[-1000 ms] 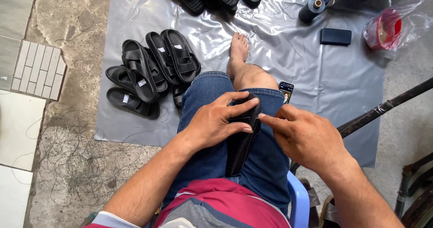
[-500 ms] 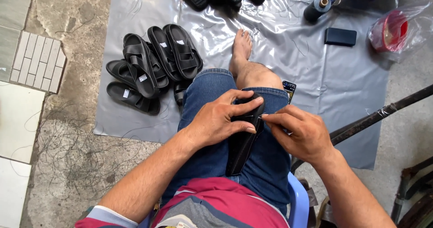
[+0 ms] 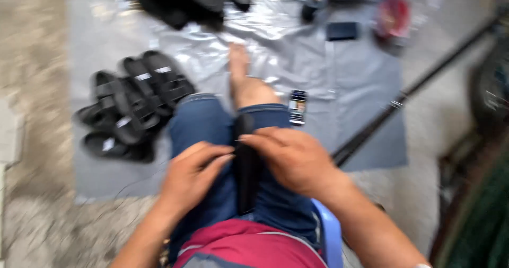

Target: Hand-stitching the sole of a black sandal using a needle and thread to repair it.

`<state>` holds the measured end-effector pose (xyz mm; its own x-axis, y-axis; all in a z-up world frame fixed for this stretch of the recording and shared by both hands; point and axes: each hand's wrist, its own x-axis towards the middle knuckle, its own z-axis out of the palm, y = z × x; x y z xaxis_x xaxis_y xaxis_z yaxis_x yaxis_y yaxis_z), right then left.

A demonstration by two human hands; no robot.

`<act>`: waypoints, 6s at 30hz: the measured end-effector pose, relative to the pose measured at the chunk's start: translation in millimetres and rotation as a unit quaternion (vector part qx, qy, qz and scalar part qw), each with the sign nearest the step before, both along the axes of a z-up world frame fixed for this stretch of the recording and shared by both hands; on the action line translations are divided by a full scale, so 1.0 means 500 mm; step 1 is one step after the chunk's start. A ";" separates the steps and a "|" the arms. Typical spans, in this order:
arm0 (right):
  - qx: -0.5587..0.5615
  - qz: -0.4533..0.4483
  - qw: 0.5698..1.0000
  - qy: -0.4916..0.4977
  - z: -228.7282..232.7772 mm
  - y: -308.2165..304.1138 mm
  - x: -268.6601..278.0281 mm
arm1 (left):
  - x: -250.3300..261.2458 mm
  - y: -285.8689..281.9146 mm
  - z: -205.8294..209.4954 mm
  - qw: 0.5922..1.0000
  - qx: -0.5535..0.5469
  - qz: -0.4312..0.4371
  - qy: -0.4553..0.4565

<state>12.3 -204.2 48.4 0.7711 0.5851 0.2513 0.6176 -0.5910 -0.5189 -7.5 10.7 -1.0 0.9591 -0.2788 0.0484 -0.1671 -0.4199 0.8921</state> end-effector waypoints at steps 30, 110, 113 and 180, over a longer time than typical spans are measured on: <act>-0.004 -0.049 0.998 0.043 -0.014 -0.019 -0.006 | 0.033 -0.047 0.127 0.991 0.087 -0.026 0.094; 0.104 -0.175 0.979 0.021 -0.056 0.001 -0.020 | 0.040 -0.072 0.048 0.997 -0.035 0.059 -0.036; 0.064 -0.201 0.977 0.002 -0.065 0.010 -0.021 | 0.034 -0.070 0.044 0.997 -0.026 0.050 -0.054; 0.663 -0.111 0.598 0.437 -0.132 0.061 -0.039 | 0.025 0.014 -0.003 0.949 -0.004 -0.022 0.315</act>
<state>-7.4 -173.5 -17.7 0.9686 0.1765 -0.1749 -0.2485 0.6803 -0.6896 4.8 17.9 -2.7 0.7853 -0.3218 -0.5289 0.3832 -0.4183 0.8235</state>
